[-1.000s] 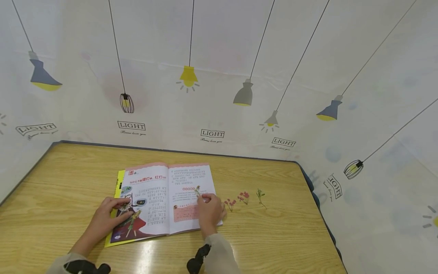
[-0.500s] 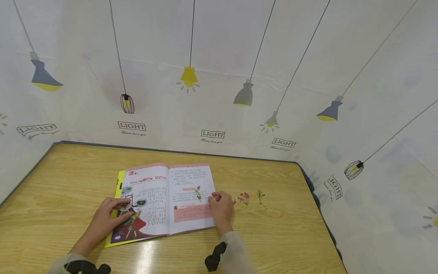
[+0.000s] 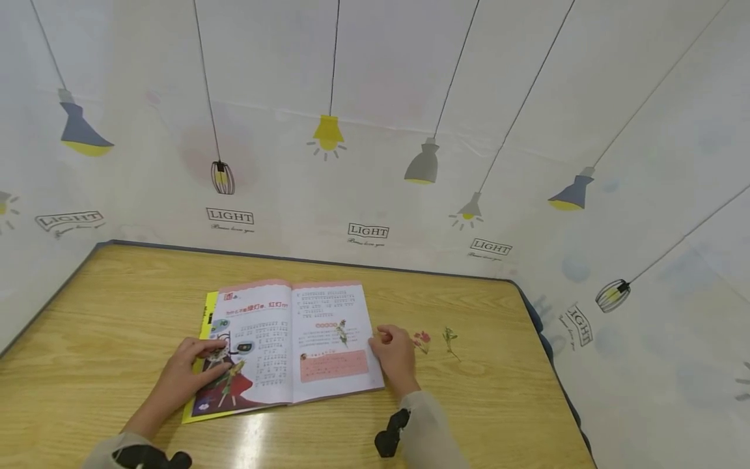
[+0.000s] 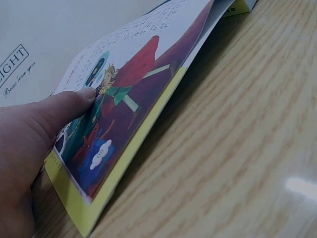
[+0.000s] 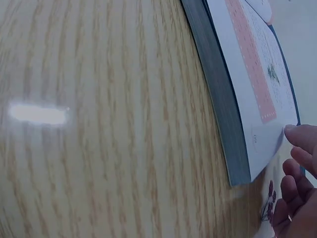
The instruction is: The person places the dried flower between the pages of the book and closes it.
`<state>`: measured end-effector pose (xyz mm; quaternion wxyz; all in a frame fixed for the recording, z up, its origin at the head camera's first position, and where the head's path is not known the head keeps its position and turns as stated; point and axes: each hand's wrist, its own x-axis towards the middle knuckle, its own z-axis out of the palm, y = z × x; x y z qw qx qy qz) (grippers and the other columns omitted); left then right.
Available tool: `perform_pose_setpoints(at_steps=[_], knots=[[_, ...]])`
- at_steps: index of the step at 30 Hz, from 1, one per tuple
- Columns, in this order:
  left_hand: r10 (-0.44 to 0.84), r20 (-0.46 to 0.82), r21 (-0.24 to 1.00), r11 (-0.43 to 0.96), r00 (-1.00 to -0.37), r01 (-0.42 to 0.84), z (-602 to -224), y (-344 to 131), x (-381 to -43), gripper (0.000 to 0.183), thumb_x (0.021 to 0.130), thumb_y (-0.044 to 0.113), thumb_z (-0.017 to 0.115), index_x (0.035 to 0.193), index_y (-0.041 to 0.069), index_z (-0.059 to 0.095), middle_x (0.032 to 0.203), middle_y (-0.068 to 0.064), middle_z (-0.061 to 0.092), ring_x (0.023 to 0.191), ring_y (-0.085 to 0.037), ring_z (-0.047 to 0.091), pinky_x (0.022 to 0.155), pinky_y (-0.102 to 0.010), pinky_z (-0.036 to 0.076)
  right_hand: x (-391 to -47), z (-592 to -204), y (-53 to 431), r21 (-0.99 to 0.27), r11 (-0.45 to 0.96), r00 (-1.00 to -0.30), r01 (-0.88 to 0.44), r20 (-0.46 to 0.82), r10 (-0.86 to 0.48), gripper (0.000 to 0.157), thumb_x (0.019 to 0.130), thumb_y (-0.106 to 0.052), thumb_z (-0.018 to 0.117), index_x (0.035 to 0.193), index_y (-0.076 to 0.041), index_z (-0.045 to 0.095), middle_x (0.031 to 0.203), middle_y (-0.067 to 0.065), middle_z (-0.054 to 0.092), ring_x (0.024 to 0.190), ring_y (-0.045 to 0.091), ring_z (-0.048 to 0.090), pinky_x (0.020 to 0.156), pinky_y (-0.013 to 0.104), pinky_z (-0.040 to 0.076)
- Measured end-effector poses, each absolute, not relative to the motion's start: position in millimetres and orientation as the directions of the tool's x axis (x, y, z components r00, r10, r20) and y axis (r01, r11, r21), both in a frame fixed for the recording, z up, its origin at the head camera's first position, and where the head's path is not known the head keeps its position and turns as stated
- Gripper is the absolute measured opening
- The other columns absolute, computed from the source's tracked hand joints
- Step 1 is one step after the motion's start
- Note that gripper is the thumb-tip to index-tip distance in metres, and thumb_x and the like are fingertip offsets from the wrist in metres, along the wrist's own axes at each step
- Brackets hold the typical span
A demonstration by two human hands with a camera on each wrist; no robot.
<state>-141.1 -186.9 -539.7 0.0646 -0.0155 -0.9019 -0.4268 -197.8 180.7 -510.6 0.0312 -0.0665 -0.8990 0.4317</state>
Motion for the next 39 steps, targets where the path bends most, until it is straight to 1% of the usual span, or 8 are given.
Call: perform_pose_setpoints(at_steps=[3, 10, 18, 26, 33, 39], knots=[[-0.026, 0.124, 0.767, 0.637, -0.992, 0.079, -539.6, -186.1, -140.6, 0.045, 0.077, 0.034, 0.074, 0.114, 0.010, 0.063, 0.099, -0.005, 0.046, 0.086, -0.017, 0.042, 0.075, -0.036, 0.034, -197.8, -511.9, 182.4, -0.776, 0.623, -0.989, 0.095, -0.005, 0.145, 0.027, 0.078, -0.010, 0.071, 0.102, 0.002, 0.068, 0.081, 0.007, 0.061, 0.075, 0.019, 0.054, 0.061, 0.029, 0.044], [-0.027, 0.116, 0.771, 0.633, -0.993, 0.073, -538.4, -186.3, -141.2, 0.045, 0.077, 0.033, 0.074, 0.114, 0.009, 0.063, 0.097, -0.006, 0.046, 0.084, -0.018, 0.042, 0.074, -0.036, 0.034, -196.8, -513.5, 181.7, -0.787, 0.609, -0.990, 0.099, -0.016, 0.140, 0.018, 0.079, -0.008, 0.070, 0.094, 0.001, 0.072, 0.080, 0.006, 0.066, 0.070, 0.015, 0.055, 0.059, 0.027, 0.044], [-0.017, 0.128, 0.760, 0.645, -0.992, 0.087, -537.7, -185.8, -141.4, 0.044, 0.077, 0.031, 0.074, 0.113, 0.008, 0.064, 0.095, -0.006, 0.046, 0.083, -0.017, 0.043, 0.073, -0.036, 0.036, -193.4, -510.8, 179.0, -0.752, 0.655, -0.990, 0.075, 0.024, 0.140, 0.018, 0.079, -0.009, 0.069, 0.094, -0.001, 0.072, 0.080, 0.006, 0.064, 0.070, 0.015, 0.055, 0.061, 0.030, 0.045], [-0.019, 0.148, 0.754, 0.649, -0.989, 0.100, -538.7, -186.4, -140.7, 0.044, 0.076, 0.031, 0.075, 0.112, 0.008, 0.064, 0.094, -0.006, 0.046, 0.082, -0.017, 0.043, 0.072, -0.036, 0.035, -195.5, -511.2, 175.1, -0.809, 0.583, -0.985, 0.076, 0.029, 0.169, 0.019, 0.078, -0.011, 0.071, 0.094, -0.001, 0.071, 0.076, 0.005, 0.063, 0.070, 0.016, 0.055, 0.060, 0.029, 0.045], [-0.020, 0.145, 0.758, 0.645, -0.989, 0.098, -539.2, -186.4, -140.5, 0.044, 0.077, 0.032, 0.074, 0.113, 0.009, 0.064, 0.096, -0.006, 0.046, 0.083, -0.016, 0.042, 0.072, -0.036, 0.035, -200.6, -512.6, 173.5, -0.832, 0.543, -0.975, 0.118, 0.006, 0.221, 0.018, 0.075, -0.007, 0.073, 0.091, 0.000, 0.070, 0.072, 0.005, 0.060, 0.067, 0.014, 0.052, 0.059, 0.027, 0.043], [-0.019, 0.139, 0.761, 0.642, -0.990, 0.095, -537.5, -186.0, -140.3, 0.044, 0.077, 0.032, 0.074, 0.114, 0.010, 0.064, 0.097, -0.006, 0.046, 0.083, -0.017, 0.041, 0.072, -0.035, 0.034, -200.5, -507.0, 174.1, -0.835, 0.540, -0.977, 0.107, 0.011, 0.211, 0.016, 0.075, -0.006, 0.072, 0.089, 0.002, 0.071, 0.070, 0.005, 0.062, 0.062, 0.011, 0.054, 0.057, 0.026, 0.044]])
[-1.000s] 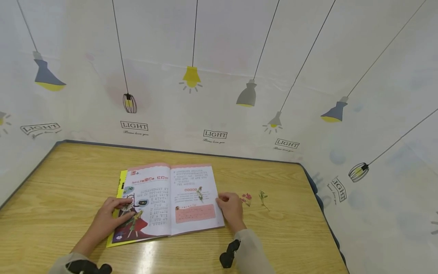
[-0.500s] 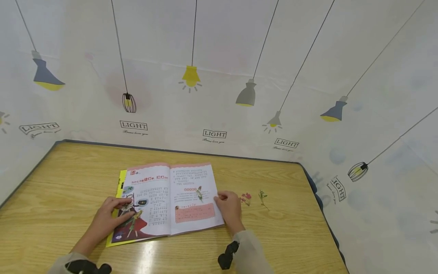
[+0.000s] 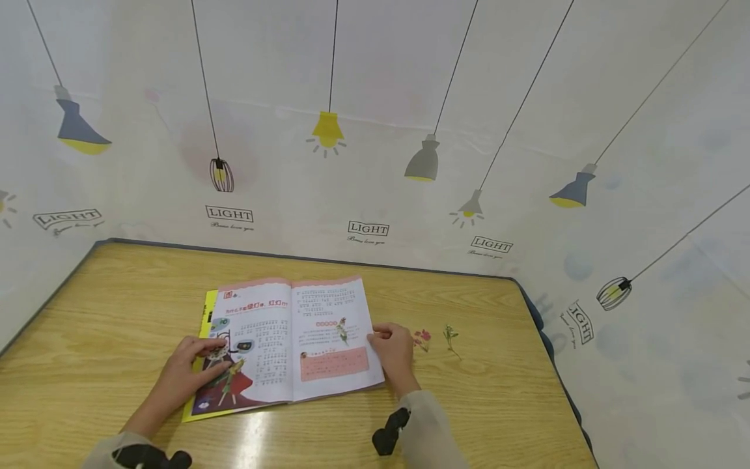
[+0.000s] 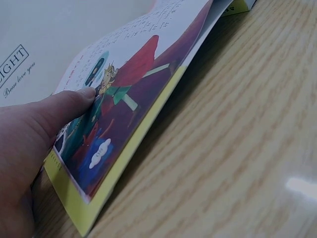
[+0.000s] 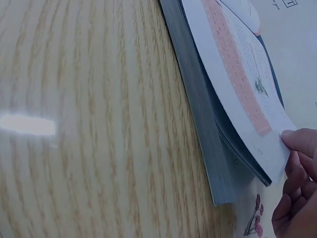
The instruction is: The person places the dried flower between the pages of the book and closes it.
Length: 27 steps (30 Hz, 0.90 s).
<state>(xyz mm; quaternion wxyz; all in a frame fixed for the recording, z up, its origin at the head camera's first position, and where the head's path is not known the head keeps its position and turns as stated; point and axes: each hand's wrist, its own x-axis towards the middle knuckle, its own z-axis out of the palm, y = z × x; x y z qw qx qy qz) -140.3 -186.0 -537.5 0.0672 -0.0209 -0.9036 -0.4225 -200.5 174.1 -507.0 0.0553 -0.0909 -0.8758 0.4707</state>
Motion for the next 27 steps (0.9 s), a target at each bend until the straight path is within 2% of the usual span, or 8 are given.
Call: perform_pose_setpoints(at_steps=[13, 20, 27], knots=[[-0.025, 0.136, 0.757, 0.648, -0.990, 0.088, -537.6, -185.4, -140.3, 0.044, 0.077, 0.031, 0.075, 0.113, 0.009, 0.064, 0.096, -0.006, 0.045, 0.083, -0.017, 0.041, 0.072, -0.034, 0.034, -196.9, -501.3, 174.5, -0.806, 0.586, -0.973, 0.089, 0.055, 0.224, 0.011, 0.075, -0.011, 0.075, 0.083, -0.003, 0.073, 0.070, 0.003, 0.065, 0.063, 0.013, 0.058, 0.058, 0.028, 0.046], [-0.023, 0.131, 0.767, 0.636, -0.991, 0.086, -538.1, -185.0, -140.7, 0.044, 0.077, 0.031, 0.074, 0.113, 0.009, 0.063, 0.097, -0.006, 0.045, 0.085, -0.017, 0.043, 0.074, -0.036, 0.035, -194.7, -498.7, 172.9, -0.788, 0.607, -0.971, 0.100, 0.056, 0.233, 0.009, 0.074, -0.010, 0.075, 0.079, -0.003, 0.072, 0.069, 0.003, 0.064, 0.063, 0.015, 0.056, 0.057, 0.030, 0.045], [-0.023, 0.127, 0.768, 0.635, -0.992, 0.084, -536.5, -185.3, -140.3, 0.044, 0.077, 0.030, 0.074, 0.113, 0.008, 0.064, 0.097, -0.007, 0.045, 0.084, -0.017, 0.042, 0.073, -0.035, 0.035, -196.0, -494.7, 175.2, -0.813, 0.576, -0.978, 0.081, 0.046, 0.203, 0.012, 0.075, -0.011, 0.074, 0.082, -0.001, 0.071, 0.067, 0.003, 0.060, 0.061, 0.013, 0.052, 0.055, 0.027, 0.042]])
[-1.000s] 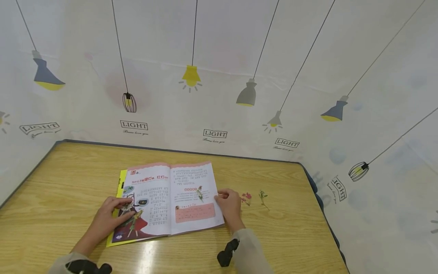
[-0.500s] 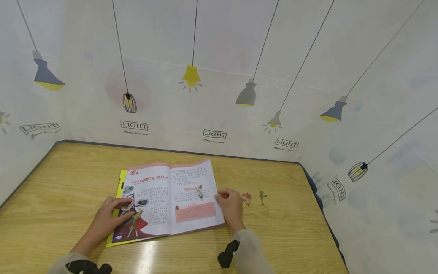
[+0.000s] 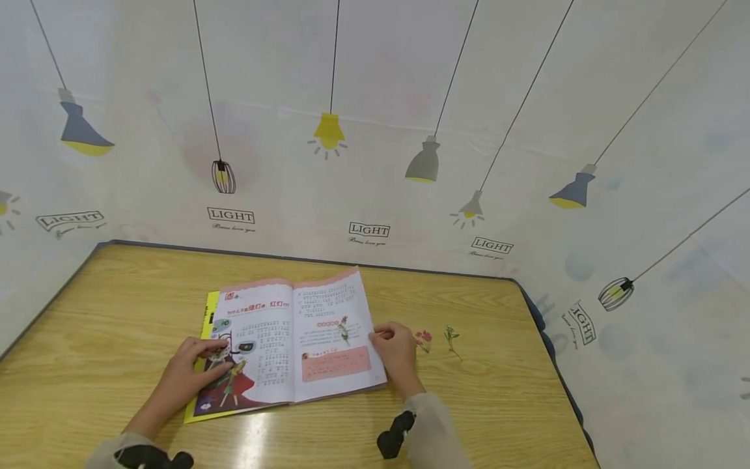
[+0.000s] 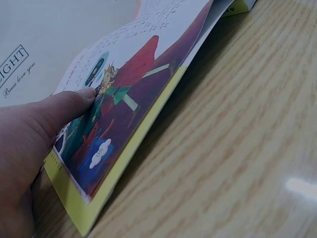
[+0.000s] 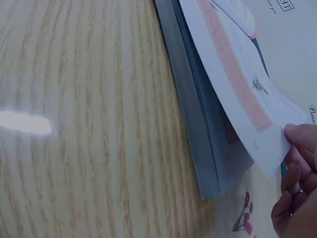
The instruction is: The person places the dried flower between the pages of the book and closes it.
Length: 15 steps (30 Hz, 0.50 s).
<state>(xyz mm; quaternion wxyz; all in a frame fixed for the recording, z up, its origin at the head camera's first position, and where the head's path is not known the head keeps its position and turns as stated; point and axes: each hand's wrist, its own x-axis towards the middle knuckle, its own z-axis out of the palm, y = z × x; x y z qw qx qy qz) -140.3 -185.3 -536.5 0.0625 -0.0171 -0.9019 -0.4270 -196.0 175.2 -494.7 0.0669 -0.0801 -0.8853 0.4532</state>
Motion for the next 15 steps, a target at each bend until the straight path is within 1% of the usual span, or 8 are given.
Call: perform_pose_setpoints(at_steps=[4, 8, 15], knots=[[-0.024, 0.131, 0.765, 0.639, -0.991, 0.086, -536.7, -185.6, -140.1, 0.043, 0.077, 0.030, 0.075, 0.113, 0.009, 0.064, 0.096, -0.006, 0.045, 0.083, -0.017, 0.041, 0.073, -0.035, 0.034, -197.5, -491.1, 178.1, -0.846, 0.527, -0.984, 0.077, 0.019, 0.175, 0.013, 0.077, -0.010, 0.073, 0.084, 0.001, 0.070, 0.067, 0.004, 0.060, 0.060, 0.012, 0.051, 0.055, 0.025, 0.041], [-0.022, 0.135, 0.766, 0.637, -0.991, 0.090, -537.4, -185.8, -140.2, 0.043, 0.077, 0.030, 0.075, 0.113, 0.009, 0.064, 0.097, -0.006, 0.045, 0.084, -0.017, 0.042, 0.073, -0.036, 0.035, -198.7, -487.7, 180.0, -0.863, 0.497, -0.987, 0.092, -0.013, 0.160, 0.013, 0.077, -0.010, 0.072, 0.086, 0.000, 0.070, 0.069, 0.004, 0.060, 0.062, 0.012, 0.052, 0.054, 0.025, 0.042], [-0.019, 0.136, 0.767, 0.635, -0.991, 0.093, -537.3, -185.6, -140.3, 0.044, 0.077, 0.031, 0.074, 0.113, 0.009, 0.064, 0.097, -0.007, 0.046, 0.085, -0.017, 0.042, 0.073, -0.037, 0.035, -198.8, -478.7, 180.0, -0.860, 0.503, -0.990, 0.088, -0.020, 0.140, 0.013, 0.077, -0.012, 0.072, 0.086, -0.002, 0.071, 0.070, 0.003, 0.059, 0.063, 0.013, 0.052, 0.055, 0.027, 0.043]])
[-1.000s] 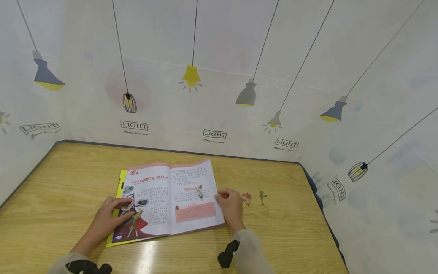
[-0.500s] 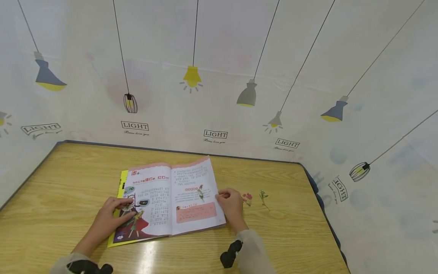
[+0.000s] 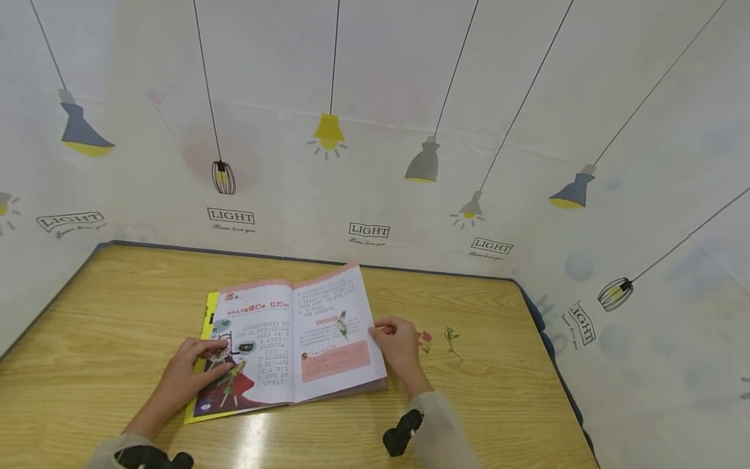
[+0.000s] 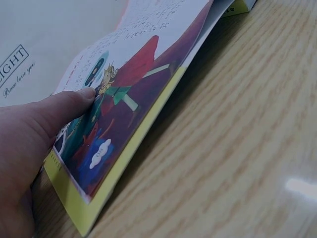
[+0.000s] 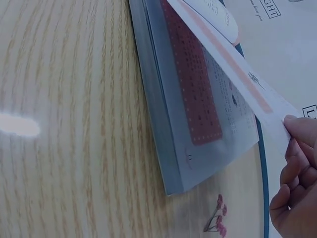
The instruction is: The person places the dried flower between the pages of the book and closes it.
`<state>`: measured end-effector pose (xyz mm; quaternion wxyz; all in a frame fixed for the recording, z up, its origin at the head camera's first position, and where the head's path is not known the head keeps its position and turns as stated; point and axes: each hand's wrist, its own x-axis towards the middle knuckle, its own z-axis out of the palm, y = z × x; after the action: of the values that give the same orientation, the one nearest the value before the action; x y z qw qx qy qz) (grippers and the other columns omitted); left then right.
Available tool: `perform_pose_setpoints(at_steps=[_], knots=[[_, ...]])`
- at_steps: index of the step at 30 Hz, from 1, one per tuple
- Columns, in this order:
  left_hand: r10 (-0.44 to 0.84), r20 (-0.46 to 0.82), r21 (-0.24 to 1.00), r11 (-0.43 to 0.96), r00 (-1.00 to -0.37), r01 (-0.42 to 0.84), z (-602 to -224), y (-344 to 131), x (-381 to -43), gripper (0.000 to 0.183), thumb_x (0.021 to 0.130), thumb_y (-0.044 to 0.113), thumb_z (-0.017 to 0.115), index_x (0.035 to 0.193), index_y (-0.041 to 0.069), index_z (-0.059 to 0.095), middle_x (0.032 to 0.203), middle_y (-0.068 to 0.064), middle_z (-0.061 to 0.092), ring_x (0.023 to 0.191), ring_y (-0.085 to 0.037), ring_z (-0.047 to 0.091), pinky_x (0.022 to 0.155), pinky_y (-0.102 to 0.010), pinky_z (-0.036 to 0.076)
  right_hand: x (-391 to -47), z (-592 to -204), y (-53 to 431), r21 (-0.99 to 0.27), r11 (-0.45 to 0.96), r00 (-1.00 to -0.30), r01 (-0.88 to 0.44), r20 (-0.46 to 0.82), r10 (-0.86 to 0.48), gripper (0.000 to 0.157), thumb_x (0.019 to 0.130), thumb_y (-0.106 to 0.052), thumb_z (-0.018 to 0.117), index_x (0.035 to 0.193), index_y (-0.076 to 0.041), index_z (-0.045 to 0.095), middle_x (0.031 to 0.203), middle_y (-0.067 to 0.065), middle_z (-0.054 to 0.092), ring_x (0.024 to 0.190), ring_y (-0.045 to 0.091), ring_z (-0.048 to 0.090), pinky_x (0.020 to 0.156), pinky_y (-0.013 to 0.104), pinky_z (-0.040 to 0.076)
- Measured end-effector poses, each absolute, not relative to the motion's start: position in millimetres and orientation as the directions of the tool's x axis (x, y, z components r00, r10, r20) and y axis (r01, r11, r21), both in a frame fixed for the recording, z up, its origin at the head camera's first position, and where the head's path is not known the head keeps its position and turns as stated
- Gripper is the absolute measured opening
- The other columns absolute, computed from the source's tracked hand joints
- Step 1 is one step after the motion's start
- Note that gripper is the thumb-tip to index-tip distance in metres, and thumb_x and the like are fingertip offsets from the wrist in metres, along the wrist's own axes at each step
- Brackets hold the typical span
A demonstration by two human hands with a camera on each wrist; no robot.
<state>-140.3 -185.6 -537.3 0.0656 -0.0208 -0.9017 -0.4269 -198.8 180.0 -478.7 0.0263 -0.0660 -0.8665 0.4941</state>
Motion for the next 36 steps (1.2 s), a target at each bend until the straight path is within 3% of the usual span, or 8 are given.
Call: perform_pose_setpoints(at_steps=[22, 36], knots=[[-0.025, 0.103, 0.772, 0.633, -0.994, 0.064, -529.4, -184.5, -137.1, 0.045, 0.077, 0.031, 0.074, 0.114, 0.009, 0.064, 0.099, -0.008, 0.045, 0.086, -0.019, 0.043, 0.075, -0.037, 0.034, -197.4, -447.3, 170.2, -0.858, 0.514, -0.997, 0.003, 0.040, 0.072, 0.012, 0.076, -0.013, 0.074, 0.084, -0.004, 0.071, 0.069, 0.000, 0.059, 0.063, 0.012, 0.051, 0.056, 0.024, 0.042], [-0.026, 0.118, 0.770, 0.634, -0.993, 0.075, -531.7, -184.7, -137.8, 0.044, 0.076, 0.030, 0.075, 0.113, 0.008, 0.064, 0.098, -0.007, 0.045, 0.085, -0.018, 0.043, 0.074, -0.036, 0.035, -193.6, -425.5, 149.0, -0.918, 0.394, -0.997, -0.037, 0.058, 0.041, 0.014, 0.076, -0.010, 0.074, 0.086, -0.001, 0.072, 0.070, 0.003, 0.062, 0.063, 0.012, 0.053, 0.054, 0.021, 0.043]])
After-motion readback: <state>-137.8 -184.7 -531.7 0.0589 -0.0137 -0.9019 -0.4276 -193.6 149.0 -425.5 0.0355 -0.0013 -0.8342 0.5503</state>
